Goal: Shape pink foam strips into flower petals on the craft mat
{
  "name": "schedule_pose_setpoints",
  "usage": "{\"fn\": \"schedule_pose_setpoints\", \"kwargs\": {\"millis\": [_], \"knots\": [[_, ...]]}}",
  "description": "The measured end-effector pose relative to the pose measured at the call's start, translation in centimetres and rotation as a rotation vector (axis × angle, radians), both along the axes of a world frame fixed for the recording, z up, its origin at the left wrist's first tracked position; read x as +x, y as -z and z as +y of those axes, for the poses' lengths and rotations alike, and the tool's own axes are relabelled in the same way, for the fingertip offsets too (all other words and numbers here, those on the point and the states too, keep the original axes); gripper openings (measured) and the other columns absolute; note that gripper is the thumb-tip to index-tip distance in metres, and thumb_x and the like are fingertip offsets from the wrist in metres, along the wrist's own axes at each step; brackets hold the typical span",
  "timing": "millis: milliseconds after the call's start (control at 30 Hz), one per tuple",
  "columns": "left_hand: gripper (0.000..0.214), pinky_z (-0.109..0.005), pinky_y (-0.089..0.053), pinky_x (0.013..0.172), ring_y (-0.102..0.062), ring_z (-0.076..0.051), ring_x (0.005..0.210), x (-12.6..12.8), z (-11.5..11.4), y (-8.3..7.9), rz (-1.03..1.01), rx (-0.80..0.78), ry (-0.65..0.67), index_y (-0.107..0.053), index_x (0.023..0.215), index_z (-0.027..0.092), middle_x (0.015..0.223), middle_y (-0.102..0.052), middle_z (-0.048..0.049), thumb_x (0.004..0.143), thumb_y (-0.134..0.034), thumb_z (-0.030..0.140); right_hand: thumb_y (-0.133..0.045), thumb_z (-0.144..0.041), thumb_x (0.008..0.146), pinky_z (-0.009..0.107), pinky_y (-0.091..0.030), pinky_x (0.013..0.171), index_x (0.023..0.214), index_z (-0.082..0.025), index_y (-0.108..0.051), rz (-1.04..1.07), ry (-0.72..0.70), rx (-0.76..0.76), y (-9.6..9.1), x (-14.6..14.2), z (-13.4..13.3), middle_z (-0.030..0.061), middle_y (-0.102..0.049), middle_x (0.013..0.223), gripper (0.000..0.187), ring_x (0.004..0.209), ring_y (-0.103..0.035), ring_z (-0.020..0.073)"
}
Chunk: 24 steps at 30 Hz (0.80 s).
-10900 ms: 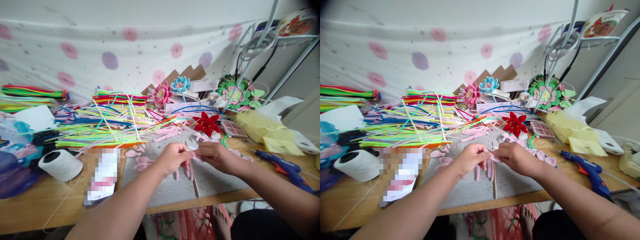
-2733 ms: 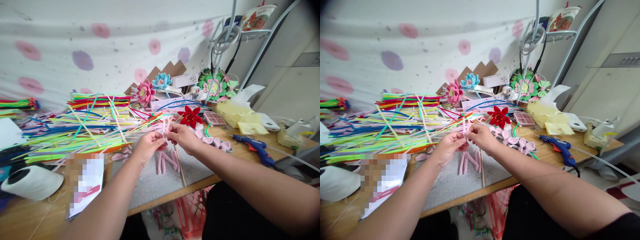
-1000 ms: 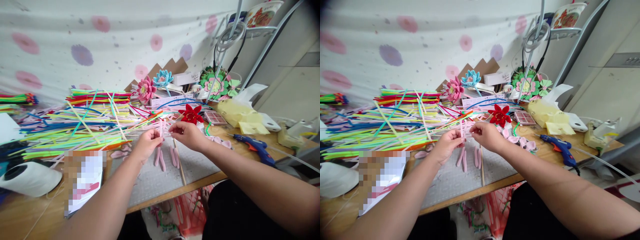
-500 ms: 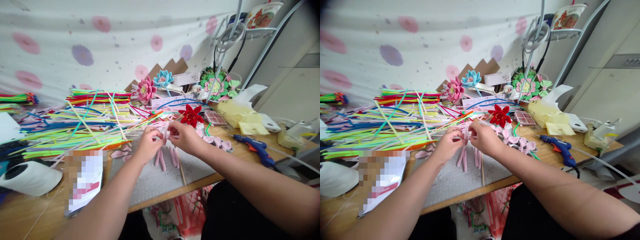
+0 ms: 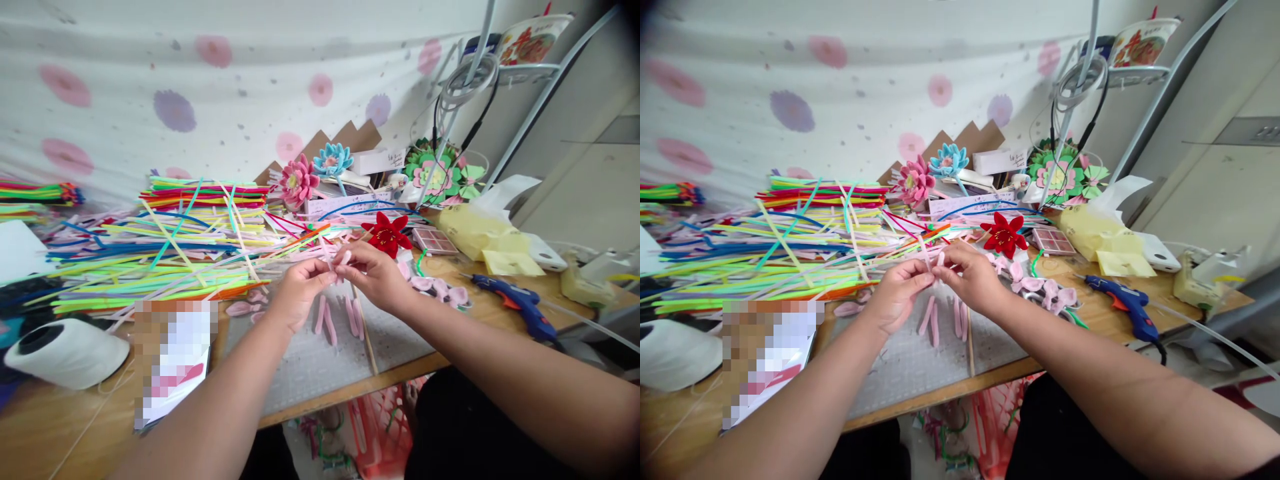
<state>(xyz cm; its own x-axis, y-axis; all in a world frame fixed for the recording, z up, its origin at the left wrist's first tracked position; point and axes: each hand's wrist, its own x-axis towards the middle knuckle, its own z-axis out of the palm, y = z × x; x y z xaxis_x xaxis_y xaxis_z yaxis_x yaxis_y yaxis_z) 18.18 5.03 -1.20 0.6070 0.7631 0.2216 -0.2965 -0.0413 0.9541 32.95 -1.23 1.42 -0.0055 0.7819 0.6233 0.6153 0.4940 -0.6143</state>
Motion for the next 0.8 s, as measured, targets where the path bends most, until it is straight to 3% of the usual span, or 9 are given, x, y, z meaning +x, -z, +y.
{"fn": "schedule_pose_setpoints", "kwargs": {"millis": [100, 333, 633, 800], "knots": [[0.012, -0.023, -0.036, 0.064, -0.048, -0.010, 0.063, 0.1, -0.2, -0.3, -0.047, -0.096, -0.001, -0.058, 0.062, 0.015, 0.062, -0.055, 0.0035, 0.065, -0.069, 0.018, -0.051, -0.020, 0.086, 0.030, -0.044, 0.073, 0.075, -0.017, -0.058, -0.112, 0.003, 0.029, 0.2, -0.1, 0.1, 0.0046, -0.058, 0.076, 0.014, 0.078, -0.055, 0.0166], [0.012, -0.023, -0.037, 0.062, -0.047, -0.010, 0.060, 0.2, 0.0, -0.3, -0.059, -0.166, -0.019, -0.058, 0.061, 0.015, 0.061, -0.055, 0.0030, 0.062, -0.070, 0.017, -0.054, -0.011, 0.081, 0.030, -0.046, 0.073, 0.080, -0.016, -0.059, -0.209, -0.049, 0.061, 0.6, 0.0, 0.0, 0.0092, -0.059, 0.091, 0.007, 0.086, -0.056, 0.0188], [0.011, -0.023, -0.038, 0.069, -0.051, -0.010, 0.068, 0.2, 0.1, -0.3, -0.079, -0.204, -0.013, -0.064, 0.068, 0.014, 0.068, -0.058, 0.0012, 0.063, -0.072, 0.019, -0.050, -0.009, 0.084, 0.036, -0.046, 0.087, 0.101, -0.021, -0.064, -0.193, -0.071, 0.205, 1.0, -0.2, 0.1, 0.0107, -0.052, 0.113, 0.024, 0.105, -0.053, 0.0207], [0.013, -0.023, -0.039, 0.068, -0.052, -0.010, 0.069, 0.1, 0.0, -0.4, -0.091, -0.213, 0.009, -0.064, 0.071, 0.015, 0.070, -0.059, 0.0016, 0.062, -0.074, 0.019, -0.053, -0.009, 0.083, 0.034, -0.048, 0.079, 0.103, -0.025, -0.065, -0.119, -0.051, 0.262, 1.4, -0.4, 0.3, 0.0066, -0.046, 0.102, 0.028, 0.096, -0.051, 0.0178]]}}
